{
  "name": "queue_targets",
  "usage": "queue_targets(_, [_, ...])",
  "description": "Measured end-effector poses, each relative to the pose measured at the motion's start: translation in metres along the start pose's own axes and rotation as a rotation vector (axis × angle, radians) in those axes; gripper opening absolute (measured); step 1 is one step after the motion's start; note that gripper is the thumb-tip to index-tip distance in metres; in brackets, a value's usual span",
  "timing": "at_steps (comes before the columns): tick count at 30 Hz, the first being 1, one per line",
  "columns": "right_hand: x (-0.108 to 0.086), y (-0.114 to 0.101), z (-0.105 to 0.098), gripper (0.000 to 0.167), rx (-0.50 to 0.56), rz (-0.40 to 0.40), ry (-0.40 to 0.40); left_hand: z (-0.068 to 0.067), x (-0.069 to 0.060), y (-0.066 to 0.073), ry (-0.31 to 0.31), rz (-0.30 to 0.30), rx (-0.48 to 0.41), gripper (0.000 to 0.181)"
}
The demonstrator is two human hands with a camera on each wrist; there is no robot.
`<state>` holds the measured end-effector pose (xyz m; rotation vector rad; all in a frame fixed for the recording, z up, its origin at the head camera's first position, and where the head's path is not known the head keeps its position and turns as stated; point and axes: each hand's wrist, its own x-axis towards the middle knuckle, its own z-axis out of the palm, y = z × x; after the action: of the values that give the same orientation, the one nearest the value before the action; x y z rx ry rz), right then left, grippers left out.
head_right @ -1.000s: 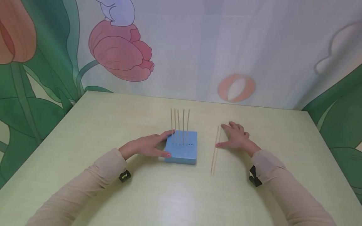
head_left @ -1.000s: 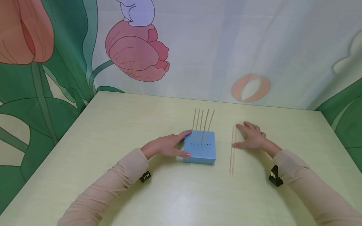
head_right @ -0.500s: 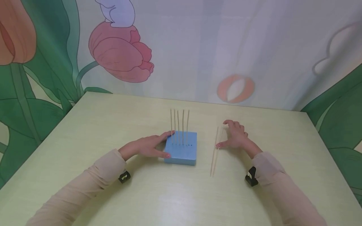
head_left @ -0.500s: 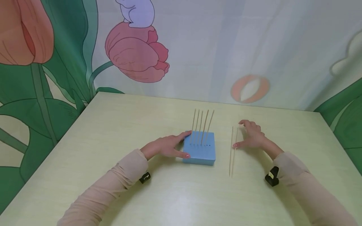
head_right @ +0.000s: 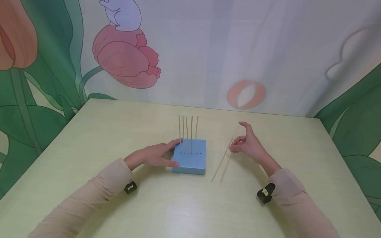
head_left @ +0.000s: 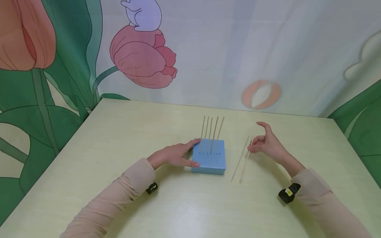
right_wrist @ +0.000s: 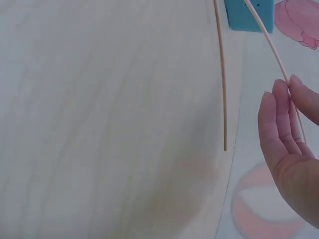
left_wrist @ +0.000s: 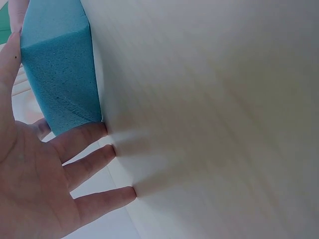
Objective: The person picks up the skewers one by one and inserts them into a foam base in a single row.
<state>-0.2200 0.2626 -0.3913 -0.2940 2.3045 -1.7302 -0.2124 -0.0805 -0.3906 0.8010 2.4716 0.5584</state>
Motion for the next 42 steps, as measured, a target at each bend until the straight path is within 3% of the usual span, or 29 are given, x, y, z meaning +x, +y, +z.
queue_targets(4, [-0.004, -0.003, 0.002, 0.093, 0.046, -0.061, 0.006, 0.0, 0.0, 0.0, 0.001, 0.004, 0.003, 0.091])
queue_targets(9, [-0.01, -0.011, 0.004, 0.086, -0.009, -0.107, 0.058, 0.0, 0.0, 0.0, 0.003, 0.008, 0.008, 0.091])
queue_targets(15, [-0.016, -0.022, 0.009, 0.038, 0.015, -0.138, 0.115, 0.001, 0.001, -0.001, 0.004, 0.006, 0.004, 0.091])
queue_targets(18, [-0.019, -0.026, 0.011, 0.026, 0.059, -0.173, 0.119, 0.001, 0.002, -0.001, 0.005, 0.007, 0.007, 0.091])
queue_targets(28, [-0.024, -0.037, 0.015, 0.025, 0.0, -0.314, 0.199, 0.0, 0.001, 0.0, 0.0, 0.003, 0.004, 0.091])
queue_targets(42, [-0.025, -0.061, 0.03, 0.016, 0.072, -0.384, 0.305, -0.002, 0.002, 0.002, -0.004, -0.002, 0.012, 0.092])
